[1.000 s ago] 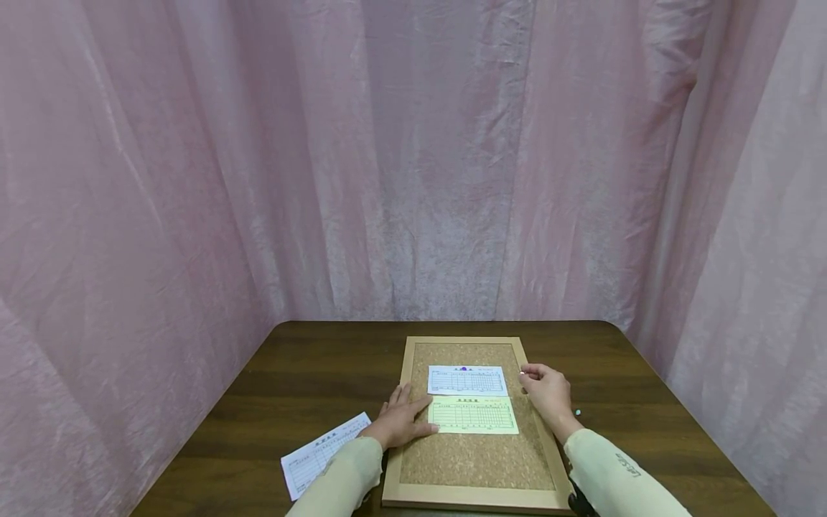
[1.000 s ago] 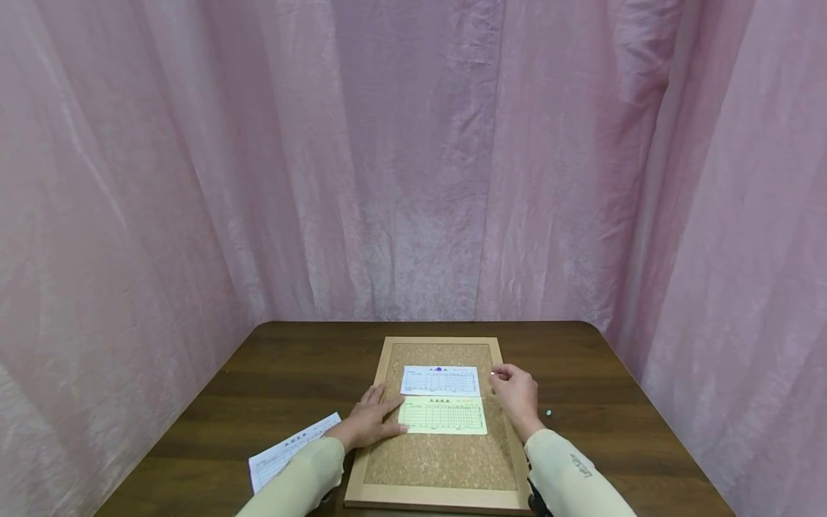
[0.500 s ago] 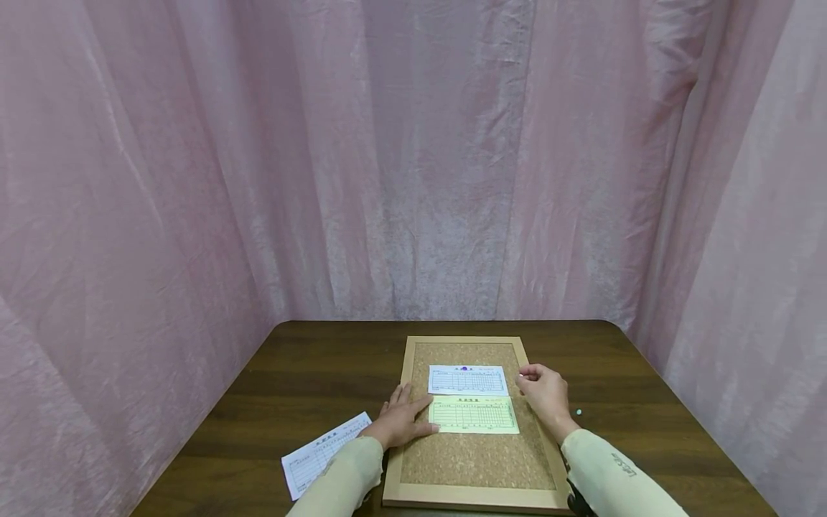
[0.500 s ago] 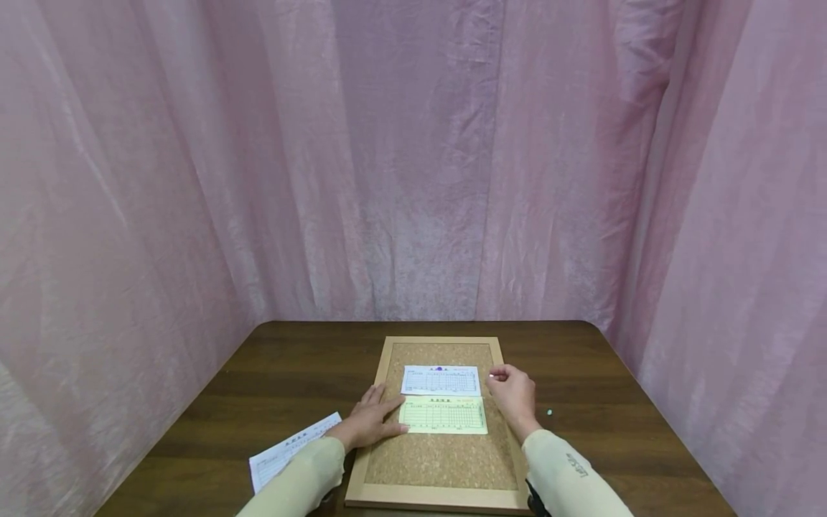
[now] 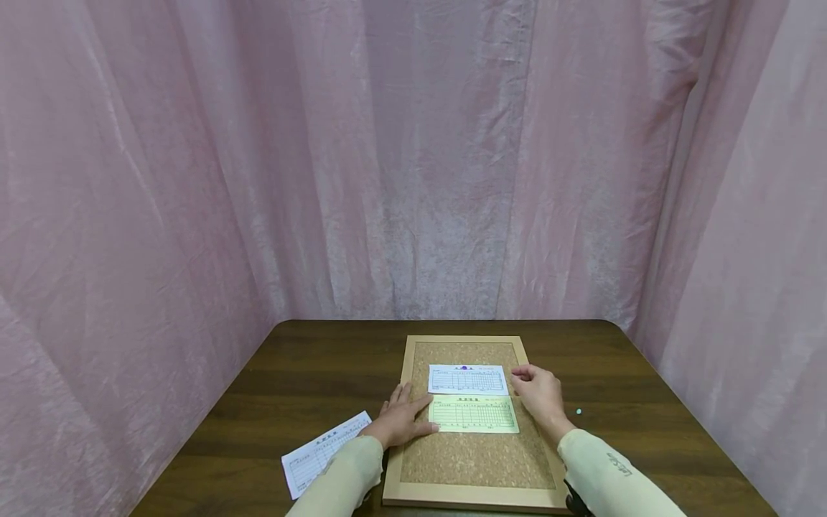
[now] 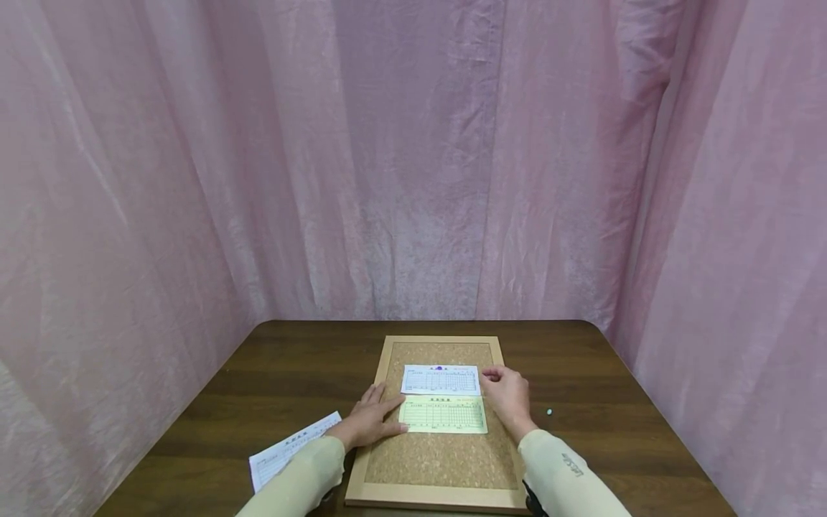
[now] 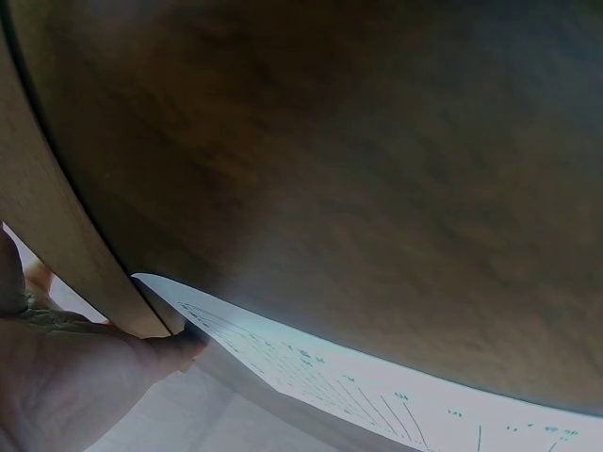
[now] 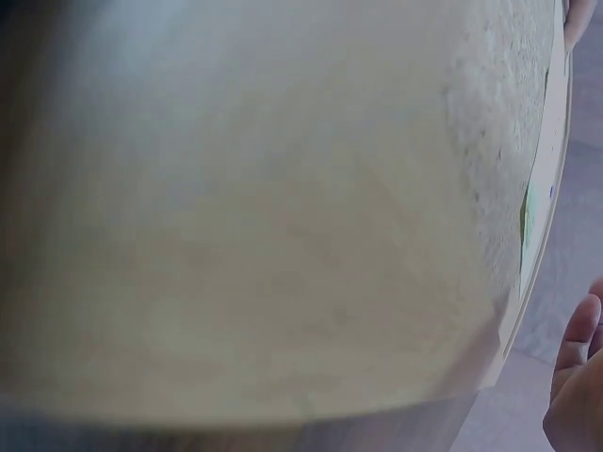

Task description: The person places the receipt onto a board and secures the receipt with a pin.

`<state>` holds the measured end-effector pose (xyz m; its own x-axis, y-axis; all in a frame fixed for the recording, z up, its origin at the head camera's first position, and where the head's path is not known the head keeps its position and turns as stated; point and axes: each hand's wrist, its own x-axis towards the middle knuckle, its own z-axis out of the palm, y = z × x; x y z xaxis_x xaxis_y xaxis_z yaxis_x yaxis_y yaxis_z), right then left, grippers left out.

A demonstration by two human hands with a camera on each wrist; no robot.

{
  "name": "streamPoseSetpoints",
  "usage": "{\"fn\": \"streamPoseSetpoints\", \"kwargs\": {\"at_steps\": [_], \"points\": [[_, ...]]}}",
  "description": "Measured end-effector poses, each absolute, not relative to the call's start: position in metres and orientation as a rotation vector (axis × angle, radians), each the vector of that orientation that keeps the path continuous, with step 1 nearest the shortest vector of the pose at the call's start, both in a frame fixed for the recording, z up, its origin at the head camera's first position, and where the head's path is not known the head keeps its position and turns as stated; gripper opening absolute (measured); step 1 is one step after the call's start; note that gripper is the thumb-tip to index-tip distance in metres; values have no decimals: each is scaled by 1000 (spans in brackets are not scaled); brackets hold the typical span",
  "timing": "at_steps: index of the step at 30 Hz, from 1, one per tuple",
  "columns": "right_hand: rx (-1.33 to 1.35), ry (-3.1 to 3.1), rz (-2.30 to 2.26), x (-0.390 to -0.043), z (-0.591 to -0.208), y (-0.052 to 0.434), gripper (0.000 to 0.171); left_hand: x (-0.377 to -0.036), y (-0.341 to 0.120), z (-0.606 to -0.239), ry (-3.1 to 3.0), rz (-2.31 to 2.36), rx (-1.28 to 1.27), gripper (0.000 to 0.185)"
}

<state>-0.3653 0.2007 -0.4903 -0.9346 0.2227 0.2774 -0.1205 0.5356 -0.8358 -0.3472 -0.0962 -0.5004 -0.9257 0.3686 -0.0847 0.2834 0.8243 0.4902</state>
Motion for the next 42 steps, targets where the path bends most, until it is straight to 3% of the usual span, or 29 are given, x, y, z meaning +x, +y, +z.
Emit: {"fn": "streamPoseSetpoints", "kwargs": {"at_steps": [20,42], "points": [[107,-2513,1539,-372,-492,175,16,-349,-96,-500,2845,691,528,69],[167,-2655,1470,-384,-495,161,4,-349,-96,-498,2832,705,512,70]]}}
